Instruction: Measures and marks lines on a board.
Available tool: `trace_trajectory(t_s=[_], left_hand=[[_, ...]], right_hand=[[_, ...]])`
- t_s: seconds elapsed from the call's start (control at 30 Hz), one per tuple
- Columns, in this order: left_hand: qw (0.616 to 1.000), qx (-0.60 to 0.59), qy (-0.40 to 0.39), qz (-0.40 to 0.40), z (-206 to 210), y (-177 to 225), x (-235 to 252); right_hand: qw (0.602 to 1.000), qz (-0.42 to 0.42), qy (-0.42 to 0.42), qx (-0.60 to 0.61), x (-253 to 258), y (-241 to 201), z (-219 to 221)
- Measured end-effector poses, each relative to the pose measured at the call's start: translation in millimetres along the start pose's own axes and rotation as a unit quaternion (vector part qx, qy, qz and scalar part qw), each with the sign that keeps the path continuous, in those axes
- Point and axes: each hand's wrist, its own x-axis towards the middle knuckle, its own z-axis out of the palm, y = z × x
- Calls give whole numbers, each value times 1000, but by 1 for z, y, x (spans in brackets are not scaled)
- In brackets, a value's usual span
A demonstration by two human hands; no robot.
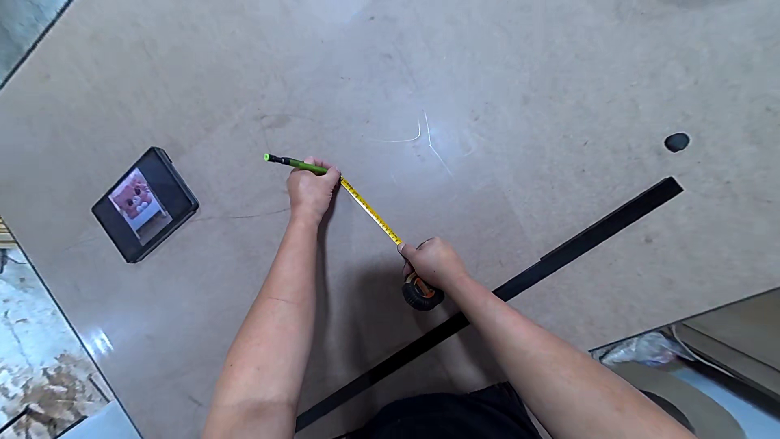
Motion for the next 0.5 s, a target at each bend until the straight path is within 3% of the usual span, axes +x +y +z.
trace_trajectory(t_s=[0.17, 0.5], left_hand=[[995, 88, -41, -5, -8, 13, 1], [997, 62, -47, -26, -6, 17, 5]], right_hand=[[1000, 1, 8, 9, -1, 1, 3], [999, -15, 24, 25, -2, 3, 2]])
